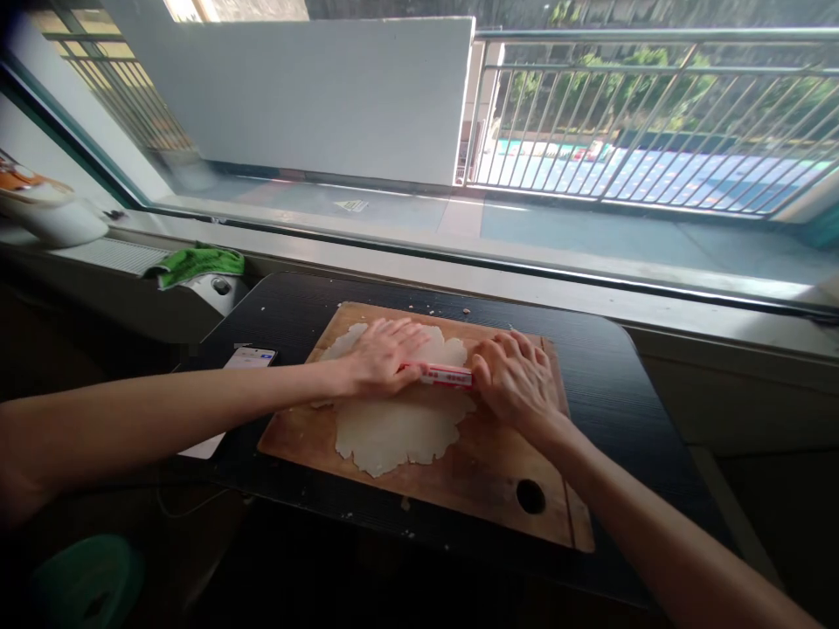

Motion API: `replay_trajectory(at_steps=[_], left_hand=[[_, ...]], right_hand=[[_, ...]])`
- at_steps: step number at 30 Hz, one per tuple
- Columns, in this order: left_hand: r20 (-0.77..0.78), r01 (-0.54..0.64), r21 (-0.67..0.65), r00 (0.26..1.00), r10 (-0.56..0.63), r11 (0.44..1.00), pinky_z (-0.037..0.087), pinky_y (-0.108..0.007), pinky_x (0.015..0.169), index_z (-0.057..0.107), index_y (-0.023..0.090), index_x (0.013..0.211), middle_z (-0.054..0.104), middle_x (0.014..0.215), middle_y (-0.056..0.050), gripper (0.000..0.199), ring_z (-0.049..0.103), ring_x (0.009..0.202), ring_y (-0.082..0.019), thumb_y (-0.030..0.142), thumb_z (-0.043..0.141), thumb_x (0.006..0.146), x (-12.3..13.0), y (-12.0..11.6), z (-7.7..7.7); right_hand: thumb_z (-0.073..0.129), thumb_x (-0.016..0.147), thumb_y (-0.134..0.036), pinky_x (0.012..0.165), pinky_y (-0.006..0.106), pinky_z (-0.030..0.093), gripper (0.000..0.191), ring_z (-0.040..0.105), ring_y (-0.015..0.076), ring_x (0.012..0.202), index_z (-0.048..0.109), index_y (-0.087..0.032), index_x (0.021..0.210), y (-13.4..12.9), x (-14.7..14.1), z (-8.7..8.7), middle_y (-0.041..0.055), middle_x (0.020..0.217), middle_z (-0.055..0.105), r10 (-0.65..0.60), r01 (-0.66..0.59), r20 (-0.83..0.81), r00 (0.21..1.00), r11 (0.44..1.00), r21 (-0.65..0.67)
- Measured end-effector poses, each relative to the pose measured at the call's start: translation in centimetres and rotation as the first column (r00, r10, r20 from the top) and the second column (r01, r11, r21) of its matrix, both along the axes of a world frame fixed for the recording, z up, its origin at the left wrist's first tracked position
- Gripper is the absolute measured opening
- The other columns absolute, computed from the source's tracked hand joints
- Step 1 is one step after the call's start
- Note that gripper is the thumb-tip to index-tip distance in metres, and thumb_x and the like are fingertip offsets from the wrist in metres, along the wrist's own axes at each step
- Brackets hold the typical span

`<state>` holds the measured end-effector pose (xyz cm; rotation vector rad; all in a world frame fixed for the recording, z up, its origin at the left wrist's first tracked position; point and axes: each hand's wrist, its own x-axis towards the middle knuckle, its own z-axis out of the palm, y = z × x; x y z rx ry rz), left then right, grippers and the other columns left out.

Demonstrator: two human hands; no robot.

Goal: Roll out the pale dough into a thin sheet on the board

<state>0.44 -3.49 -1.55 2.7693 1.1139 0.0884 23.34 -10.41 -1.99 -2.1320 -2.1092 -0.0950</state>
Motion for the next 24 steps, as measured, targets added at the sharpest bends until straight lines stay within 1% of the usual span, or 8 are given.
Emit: replay_trajectory(at_steps=[3,6,8,10,15,18,21,24], left_hand=[[0.016,-0.007,0.032,1.000,0.007,0.999,0.019,-0.057,0.122,0.043,0.022,0.150,0.039,0.160,-0.009,0.064,0.029,0.149,-0.030,0.058,0.032,0.098,0.3,0.9,0.1],[0.005,-0.187,0.021,0.982,0.187,0.982,0.016,-0.058,0.122,0.039,0.017,0.152,0.035,0.162,-0.012,0.063,0.022,0.152,-0.030,0.052,0.030,0.101,2.0,4.5,0.6],[0.007,-0.285,0.018,0.958,0.285,0.958,0.016,-0.059,0.122,0.036,0.016,0.154,0.034,0.162,-0.013,0.061,0.020,0.153,-0.030,0.047,0.029,0.102,2.6,5.7,0.9],[-0.002,-0.266,0.000,0.964,0.266,0.964,0.017,-0.059,0.122,0.035,0.018,0.154,0.033,0.163,-0.012,0.059,0.020,0.153,-0.029,0.044,0.028,0.102,2.2,4.7,0.8],[-0.012,0.007,0.010,1.000,-0.007,1.000,0.017,-0.057,0.122,0.039,0.022,0.153,0.036,0.162,-0.009,0.062,0.026,0.151,-0.030,0.053,0.033,0.100,0.0,-0.4,0.2],[-0.017,-0.026,0.018,1.000,0.026,1.000,0.015,-0.060,0.122,0.042,0.020,0.151,0.035,0.162,-0.011,0.064,0.022,0.152,-0.032,0.056,0.032,0.100,0.8,1.6,0.3],[-0.020,-0.206,0.021,0.978,0.207,0.978,0.015,-0.061,0.121,0.042,0.017,0.150,0.038,0.160,-0.012,0.059,0.022,0.152,-0.031,0.048,0.030,0.102,2.4,5.3,0.7],[0.018,-0.245,0.043,0.970,0.244,0.969,0.017,-0.059,0.122,0.044,0.019,0.149,0.041,0.158,-0.010,0.054,0.024,0.151,-0.029,0.041,0.027,0.103,2.4,5.4,0.7]], right_hand=[[0.035,0.096,-0.037,0.112,0.052,0.034,0.042,0.038,0.0321,0.138,0.064,-0.026,0.124,0.6,0.5,-0.6,0.0106,0.139,0.058,-0.007,0.007,-0.001,1.000,0.997,0.081],[0.038,0.093,-0.042,0.110,0.054,0.036,0.052,0.040,0.0345,0.137,0.055,-0.020,0.137,4.8,1.1,-0.1,0.0151,0.145,0.052,-0.174,0.173,-0.079,0.982,0.985,-0.020],[0.040,0.091,-0.044,0.109,0.055,0.037,0.058,0.040,0.0359,0.136,0.050,-0.017,0.142,6.6,1.1,0.5,0.0182,0.146,0.049,-0.243,0.238,-0.093,0.966,0.969,-0.064],[0.039,0.092,-0.044,0.108,0.055,0.038,0.057,0.041,0.0354,0.135,0.051,-0.019,0.141,5.9,0.8,0.7,0.0171,0.146,0.049,-0.230,0.224,-0.075,0.970,0.971,-0.083],[0.028,0.097,-0.039,0.112,0.052,0.035,0.047,0.039,0.0310,0.138,0.064,-0.027,0.123,0.5,0.2,-0.1,0.0098,0.140,0.056,-0.032,0.033,0.026,0.999,0.998,-0.044],[0.032,0.095,-0.041,0.111,0.054,0.037,0.048,0.040,0.0331,0.138,0.061,-0.026,0.130,2.5,0.7,-0.3,0.0110,0.144,0.054,-0.108,0.107,-0.024,0.994,0.993,-0.044],[0.038,0.093,-0.044,0.110,0.056,0.037,0.056,0.041,0.0365,0.136,0.055,-0.018,0.140,6.7,1.0,0.2,0.0167,0.147,0.050,-0.281,0.271,-0.084,0.956,0.956,-0.117],[0.037,0.093,-0.044,0.110,0.055,0.037,0.058,0.041,0.0363,0.137,0.054,-0.015,0.140,7.1,0.7,0.6,0.0179,0.146,0.050,-0.298,0.288,-0.096,0.950,0.952,-0.106]])
